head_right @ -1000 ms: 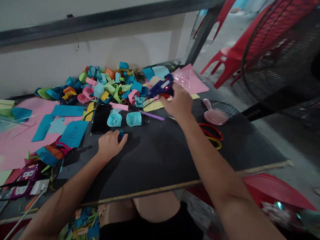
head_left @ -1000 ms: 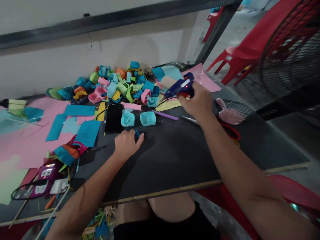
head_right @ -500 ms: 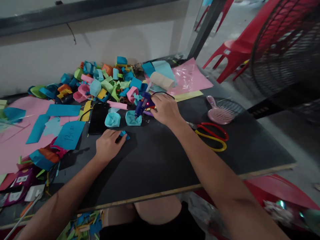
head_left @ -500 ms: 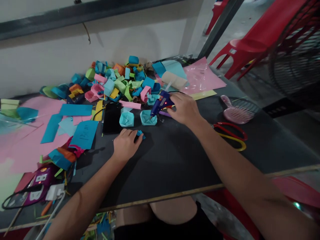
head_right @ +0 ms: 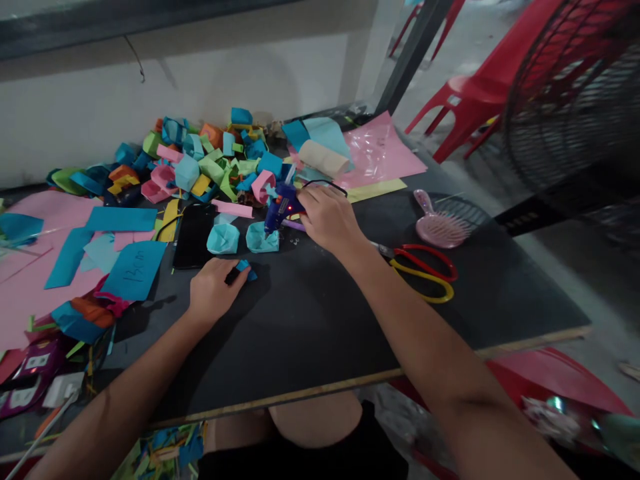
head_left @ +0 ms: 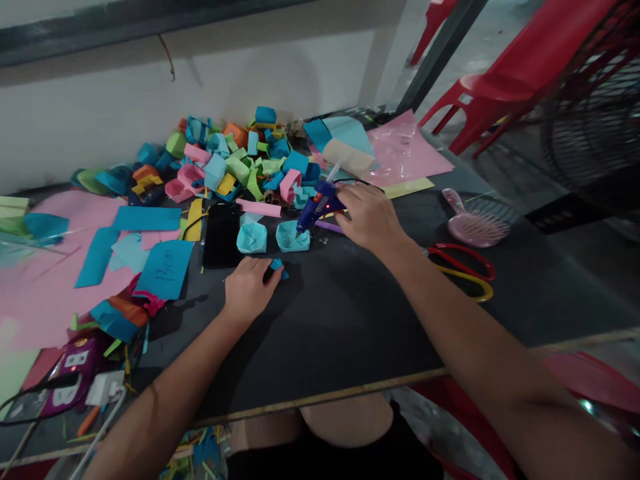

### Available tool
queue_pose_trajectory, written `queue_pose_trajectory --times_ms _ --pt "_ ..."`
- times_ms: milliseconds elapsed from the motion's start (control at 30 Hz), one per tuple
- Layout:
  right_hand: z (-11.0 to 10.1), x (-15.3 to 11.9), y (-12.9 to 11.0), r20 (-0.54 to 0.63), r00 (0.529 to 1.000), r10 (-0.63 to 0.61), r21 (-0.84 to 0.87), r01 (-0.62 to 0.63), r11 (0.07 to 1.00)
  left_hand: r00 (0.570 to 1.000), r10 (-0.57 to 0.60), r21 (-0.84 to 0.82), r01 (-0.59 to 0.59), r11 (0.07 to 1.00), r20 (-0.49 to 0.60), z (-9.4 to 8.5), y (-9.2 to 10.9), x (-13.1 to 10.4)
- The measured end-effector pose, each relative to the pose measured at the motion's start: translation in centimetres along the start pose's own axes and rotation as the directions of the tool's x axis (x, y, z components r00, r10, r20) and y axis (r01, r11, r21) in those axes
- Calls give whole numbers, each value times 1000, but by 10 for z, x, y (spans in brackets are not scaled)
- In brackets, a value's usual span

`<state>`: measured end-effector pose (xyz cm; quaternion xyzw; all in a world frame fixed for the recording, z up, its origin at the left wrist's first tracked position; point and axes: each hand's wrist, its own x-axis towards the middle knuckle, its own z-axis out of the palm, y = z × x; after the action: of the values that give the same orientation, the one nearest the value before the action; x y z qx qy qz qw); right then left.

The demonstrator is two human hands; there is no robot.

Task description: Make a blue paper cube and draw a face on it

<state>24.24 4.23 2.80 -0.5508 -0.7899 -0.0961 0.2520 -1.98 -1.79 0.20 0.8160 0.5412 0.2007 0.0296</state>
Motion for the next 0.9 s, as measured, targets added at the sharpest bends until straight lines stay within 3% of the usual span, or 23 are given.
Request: queue_pose_trajectory --times_ms 900 --pt "-6 1 -7 6 999 36 -4 -36 999 998 -47 -10 47 999 34 -2 2 2"
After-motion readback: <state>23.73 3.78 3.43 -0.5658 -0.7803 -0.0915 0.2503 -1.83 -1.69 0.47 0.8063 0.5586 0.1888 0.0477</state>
